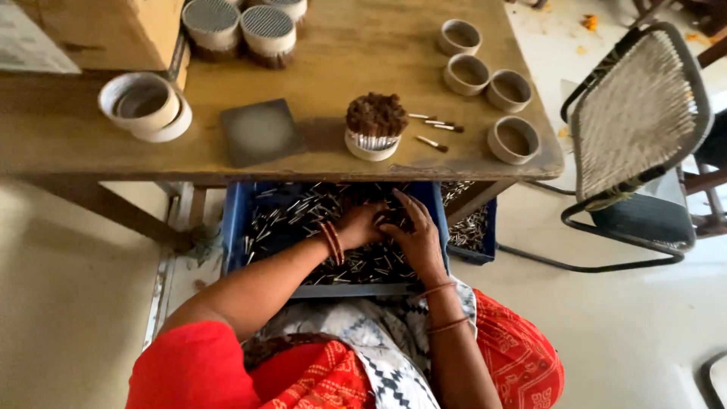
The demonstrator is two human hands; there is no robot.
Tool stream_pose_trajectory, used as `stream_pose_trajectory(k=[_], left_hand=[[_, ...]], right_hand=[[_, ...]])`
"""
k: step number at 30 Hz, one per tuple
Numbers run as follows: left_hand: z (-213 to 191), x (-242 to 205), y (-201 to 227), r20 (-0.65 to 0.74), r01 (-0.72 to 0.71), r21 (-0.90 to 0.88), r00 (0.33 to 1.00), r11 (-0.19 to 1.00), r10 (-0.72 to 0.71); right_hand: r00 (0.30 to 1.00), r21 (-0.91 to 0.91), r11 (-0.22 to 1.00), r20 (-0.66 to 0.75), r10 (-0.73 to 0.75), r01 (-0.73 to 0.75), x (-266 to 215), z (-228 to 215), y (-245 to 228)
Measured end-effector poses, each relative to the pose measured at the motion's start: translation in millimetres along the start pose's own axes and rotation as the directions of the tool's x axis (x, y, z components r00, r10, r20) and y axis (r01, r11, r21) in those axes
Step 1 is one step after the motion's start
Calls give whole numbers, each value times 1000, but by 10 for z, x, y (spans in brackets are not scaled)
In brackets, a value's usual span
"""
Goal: Sorting metal bristles from a bin and inserting them into circular brush bases.
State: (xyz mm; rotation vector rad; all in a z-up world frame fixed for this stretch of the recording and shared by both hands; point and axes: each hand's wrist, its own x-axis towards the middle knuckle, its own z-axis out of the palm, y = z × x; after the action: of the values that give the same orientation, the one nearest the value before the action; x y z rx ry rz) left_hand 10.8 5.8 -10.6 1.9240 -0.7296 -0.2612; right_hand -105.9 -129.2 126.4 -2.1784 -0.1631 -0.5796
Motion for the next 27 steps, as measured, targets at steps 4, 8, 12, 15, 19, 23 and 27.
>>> stream_pose_trajectory(k=[4, 8, 12, 15, 19, 23, 27], left_hand=[[95, 86, -144, 133, 11, 40, 991, 999, -17], [-51, 7, 37, 185, 232, -279, 965, 932, -184], [-136, -28, 180, 412, 482, -783, 875, 392, -254], [-105, 77, -44, 355, 455, -792, 885, 406, -300], [-49, 55, -187, 23, 240, -227, 970, 944, -242], [165, 59, -360, -27, -109, 91, 993, 990, 111], [194, 100, -506, 33, 148, -163, 989, 975, -145]], right_hand=[[993, -37, 998, 112, -43, 47, -64, 114, 244], [1000, -124, 992, -23, 17, -20, -84, 51, 173], [984, -187, 980, -155, -91, 61, -107, 43, 144], [996, -92, 993, -40, -76, 72, -81, 66, 4], [998, -65, 997, -54, 32, -35, -12, 15, -79], [999, 15, 1000, -48, 2, -1, 27, 0, -150], [980, -29, 981, 55, -189, 191, -95, 67, 86]])
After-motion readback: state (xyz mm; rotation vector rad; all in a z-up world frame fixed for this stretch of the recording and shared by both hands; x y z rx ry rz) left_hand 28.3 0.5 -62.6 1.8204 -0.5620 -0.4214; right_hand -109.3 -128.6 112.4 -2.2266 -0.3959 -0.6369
